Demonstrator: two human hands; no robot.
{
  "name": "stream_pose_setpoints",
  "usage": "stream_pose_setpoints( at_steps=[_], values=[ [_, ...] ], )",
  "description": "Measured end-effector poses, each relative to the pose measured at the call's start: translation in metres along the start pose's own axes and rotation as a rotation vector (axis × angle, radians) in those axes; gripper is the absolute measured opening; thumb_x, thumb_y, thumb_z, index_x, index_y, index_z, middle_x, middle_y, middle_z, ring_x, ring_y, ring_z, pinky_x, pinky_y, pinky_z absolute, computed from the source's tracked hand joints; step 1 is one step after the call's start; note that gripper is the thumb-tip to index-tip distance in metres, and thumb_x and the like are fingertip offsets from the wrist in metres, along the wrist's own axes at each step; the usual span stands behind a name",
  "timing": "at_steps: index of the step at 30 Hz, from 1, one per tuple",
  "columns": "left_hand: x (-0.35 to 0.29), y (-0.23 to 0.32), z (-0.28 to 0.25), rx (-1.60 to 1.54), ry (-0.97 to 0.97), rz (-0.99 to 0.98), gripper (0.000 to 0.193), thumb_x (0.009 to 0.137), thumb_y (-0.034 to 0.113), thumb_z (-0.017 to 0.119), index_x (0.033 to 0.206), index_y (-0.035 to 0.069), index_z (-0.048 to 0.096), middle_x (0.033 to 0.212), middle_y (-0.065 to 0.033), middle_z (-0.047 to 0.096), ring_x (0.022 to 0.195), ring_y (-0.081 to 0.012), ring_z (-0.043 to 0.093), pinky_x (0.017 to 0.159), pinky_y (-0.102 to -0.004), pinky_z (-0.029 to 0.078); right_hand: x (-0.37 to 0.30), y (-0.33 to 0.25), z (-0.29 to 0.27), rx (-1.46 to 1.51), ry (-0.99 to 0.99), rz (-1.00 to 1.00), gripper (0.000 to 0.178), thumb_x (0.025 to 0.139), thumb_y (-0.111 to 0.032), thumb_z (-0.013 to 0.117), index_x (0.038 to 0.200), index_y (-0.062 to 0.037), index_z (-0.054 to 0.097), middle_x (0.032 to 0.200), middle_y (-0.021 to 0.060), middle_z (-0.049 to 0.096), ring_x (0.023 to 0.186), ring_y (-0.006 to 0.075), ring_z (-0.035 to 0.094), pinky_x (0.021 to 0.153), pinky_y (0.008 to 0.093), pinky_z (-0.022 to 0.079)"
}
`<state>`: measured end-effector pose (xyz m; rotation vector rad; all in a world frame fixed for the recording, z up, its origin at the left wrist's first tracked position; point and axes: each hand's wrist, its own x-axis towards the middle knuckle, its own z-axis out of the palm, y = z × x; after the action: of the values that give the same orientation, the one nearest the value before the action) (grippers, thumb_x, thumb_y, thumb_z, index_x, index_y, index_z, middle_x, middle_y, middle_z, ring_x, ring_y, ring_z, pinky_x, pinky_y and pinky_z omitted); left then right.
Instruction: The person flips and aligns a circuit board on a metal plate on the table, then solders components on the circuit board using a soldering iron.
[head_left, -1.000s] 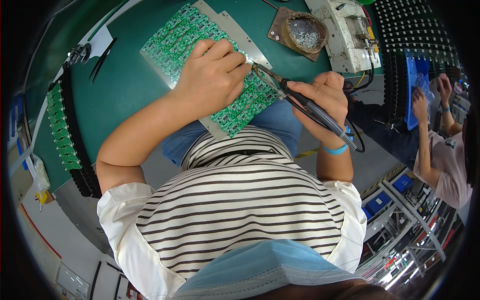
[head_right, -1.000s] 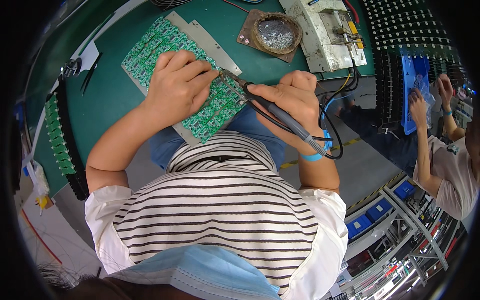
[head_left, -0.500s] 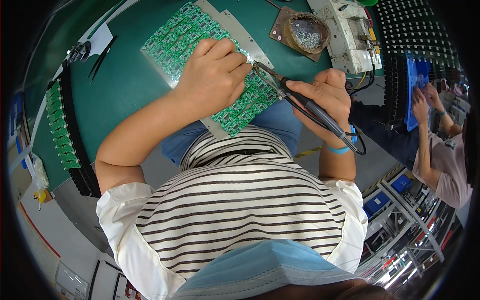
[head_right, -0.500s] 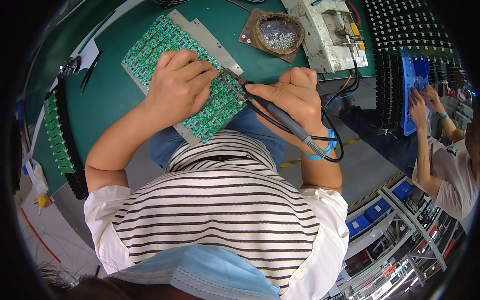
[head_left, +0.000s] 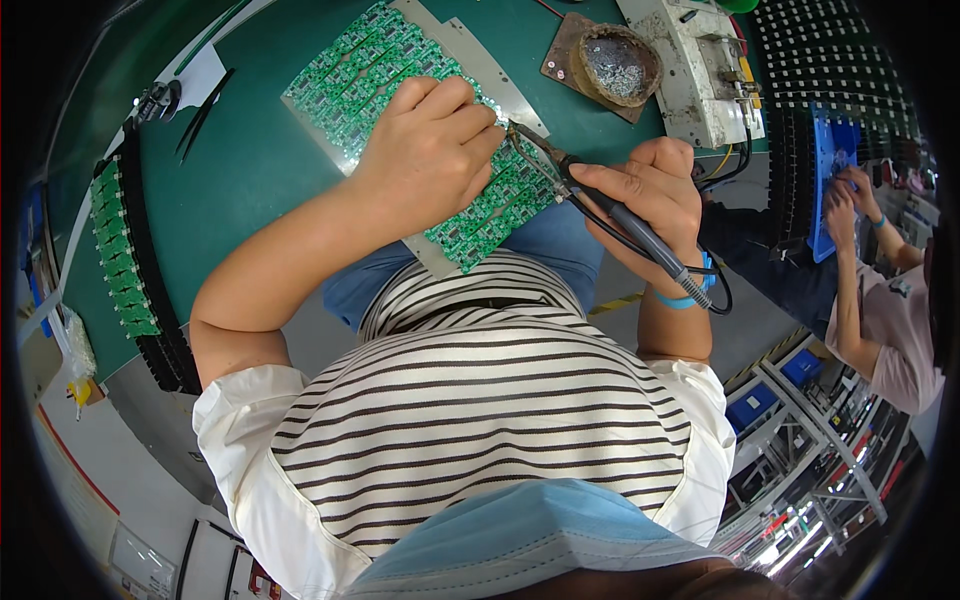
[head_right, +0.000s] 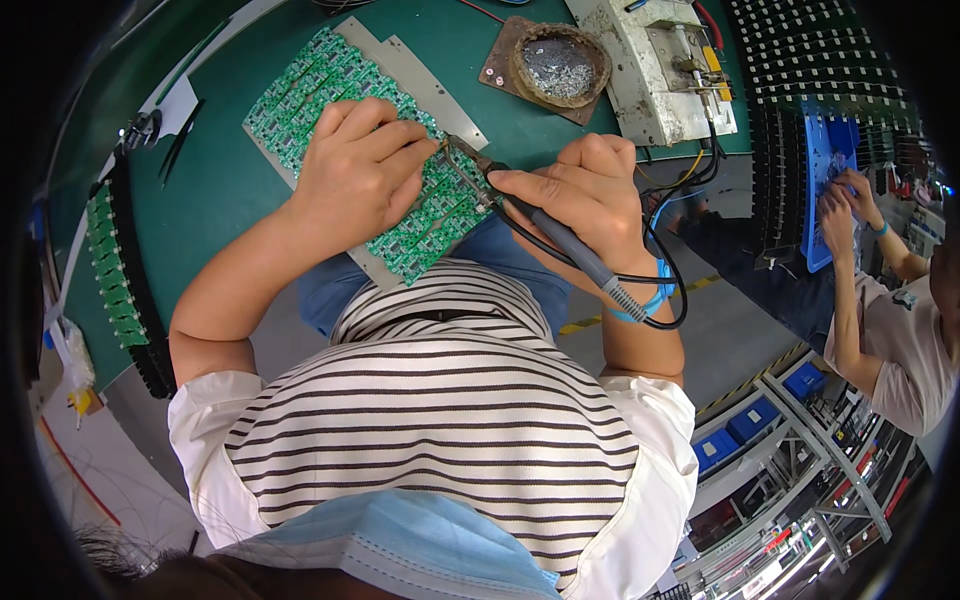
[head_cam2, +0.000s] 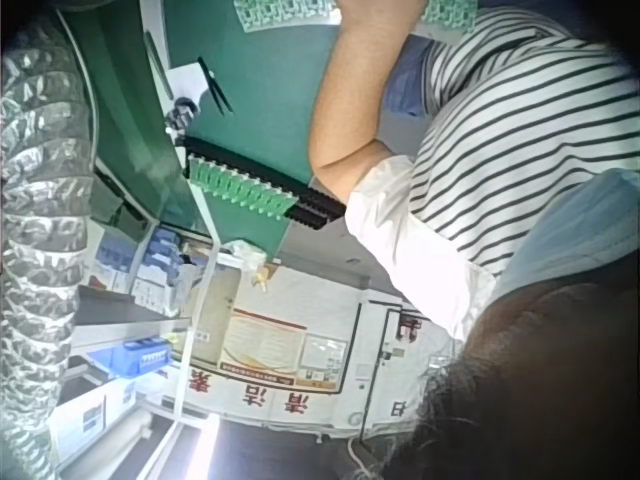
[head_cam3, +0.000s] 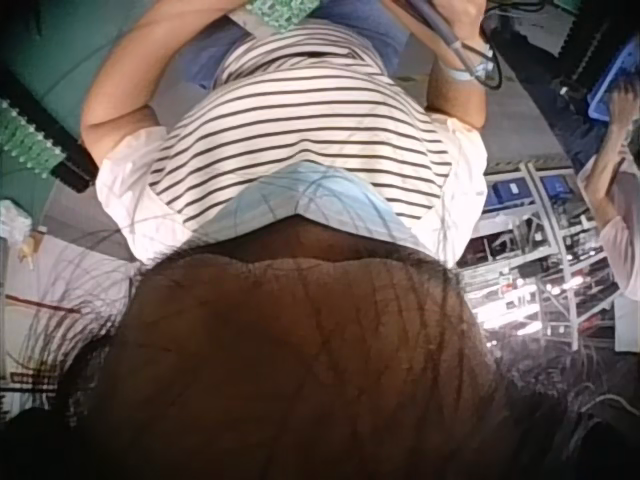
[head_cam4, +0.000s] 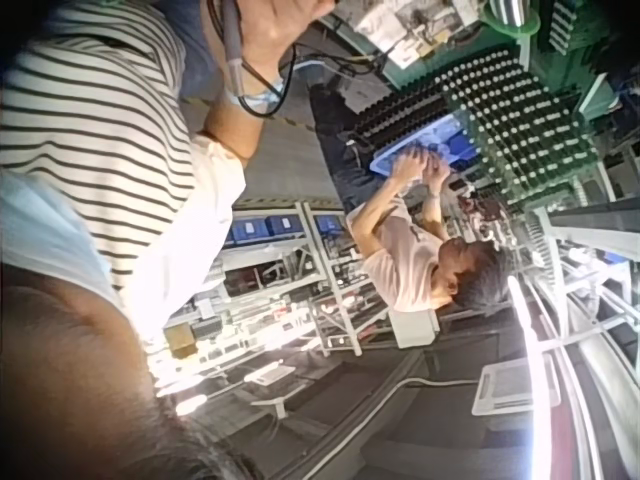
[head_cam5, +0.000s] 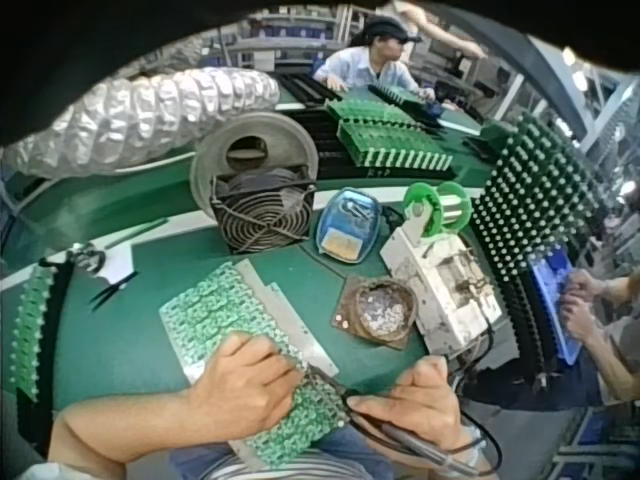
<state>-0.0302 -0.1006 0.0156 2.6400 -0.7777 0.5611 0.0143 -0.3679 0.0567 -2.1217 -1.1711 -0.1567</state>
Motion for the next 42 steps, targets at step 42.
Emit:
stream_pose_setpoints(
  at_steps=[42],
  values=[
    [-0.004,-0.027,-0.017,-0.018,-0.045,-0.054,0.024,0.082,0.009,0.074,0.105,0.012,0.08,0.112,0.0011,0.072,0.102,-0.0202,0.058,0.095,-0.0381,0.041,0.01,0.004,0.01,0.088,0.043,0.085,0.04,0.068,-0.005,0.081,0.109,-0.0073,0.082,0.078,-0.0027,0.071,0.081,0.0159,0.052,0.095,0.0348,0.034]
  ],
)
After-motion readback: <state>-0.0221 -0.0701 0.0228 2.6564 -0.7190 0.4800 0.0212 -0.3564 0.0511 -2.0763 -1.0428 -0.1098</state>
